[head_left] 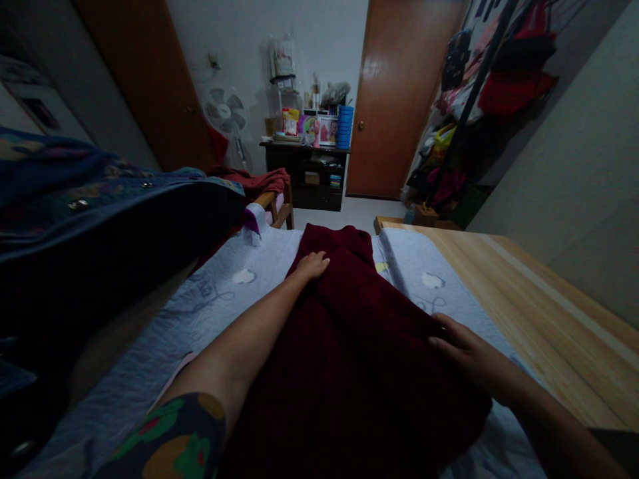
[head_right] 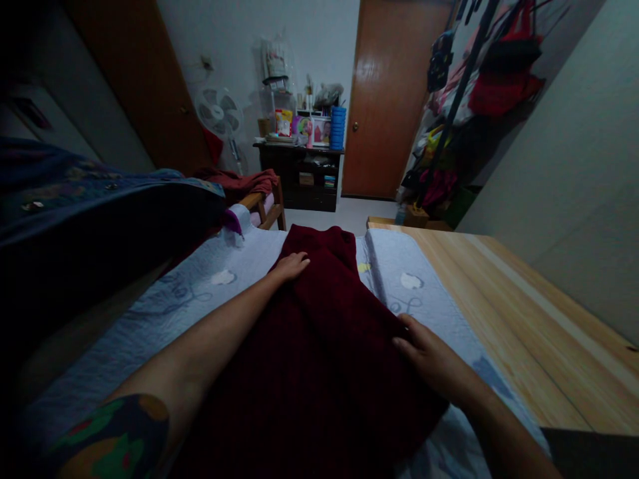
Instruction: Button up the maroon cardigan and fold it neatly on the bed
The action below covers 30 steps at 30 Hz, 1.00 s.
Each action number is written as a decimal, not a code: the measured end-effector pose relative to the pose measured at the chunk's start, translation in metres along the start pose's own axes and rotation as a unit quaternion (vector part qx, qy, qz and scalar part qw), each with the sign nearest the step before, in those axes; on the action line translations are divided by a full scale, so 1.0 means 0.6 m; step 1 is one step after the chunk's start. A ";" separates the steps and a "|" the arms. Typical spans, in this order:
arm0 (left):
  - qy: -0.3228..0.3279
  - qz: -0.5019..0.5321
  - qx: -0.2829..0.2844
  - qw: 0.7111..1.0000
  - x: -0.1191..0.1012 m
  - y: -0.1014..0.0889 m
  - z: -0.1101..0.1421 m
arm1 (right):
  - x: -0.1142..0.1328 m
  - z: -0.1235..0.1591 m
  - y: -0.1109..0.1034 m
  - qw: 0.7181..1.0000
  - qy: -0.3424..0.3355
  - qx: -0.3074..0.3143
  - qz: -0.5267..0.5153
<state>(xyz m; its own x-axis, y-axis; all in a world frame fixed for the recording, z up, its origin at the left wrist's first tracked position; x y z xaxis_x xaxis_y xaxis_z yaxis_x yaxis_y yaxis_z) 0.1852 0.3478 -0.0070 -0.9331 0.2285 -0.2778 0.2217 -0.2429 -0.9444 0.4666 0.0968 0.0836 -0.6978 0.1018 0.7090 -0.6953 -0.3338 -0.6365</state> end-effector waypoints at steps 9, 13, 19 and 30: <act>-0.034 0.033 0.006 0.999 -0.046 0.046 0.033 | -0.020 0.029 0.021 0.982 0.054 0.123 -0.134; -0.038 0.041 -0.029 0.998 -0.049 0.056 0.041 | -0.028 0.053 0.026 0.956 0.050 0.154 -0.246; -0.039 0.039 -0.030 0.998 -0.050 0.053 0.044 | -0.044 0.075 0.034 0.931 0.028 0.051 -0.360; -0.026 0.128 -0.014 0.991 -0.041 0.056 0.035 | 0.000 0.080 0.055 0.904 -0.036 -0.016 -0.426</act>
<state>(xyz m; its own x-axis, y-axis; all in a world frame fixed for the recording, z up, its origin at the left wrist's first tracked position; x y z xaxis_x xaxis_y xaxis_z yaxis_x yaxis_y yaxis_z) 0.2097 0.3142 -0.0280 -0.8585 0.1129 -0.5002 0.4603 -0.2602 -0.8487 0.4519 0.0408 0.0772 0.1043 0.2485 0.9630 -0.9805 -0.1362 0.1414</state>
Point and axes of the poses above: each hand's wrist, its own z-axis away from the middle knuckle, its own y-axis out of the palm, x = y × z, the point moved 3 cm from there along -z, towards the middle knuckle, and after that the axes turned 9 degrees about x, right-handed, at the moved point
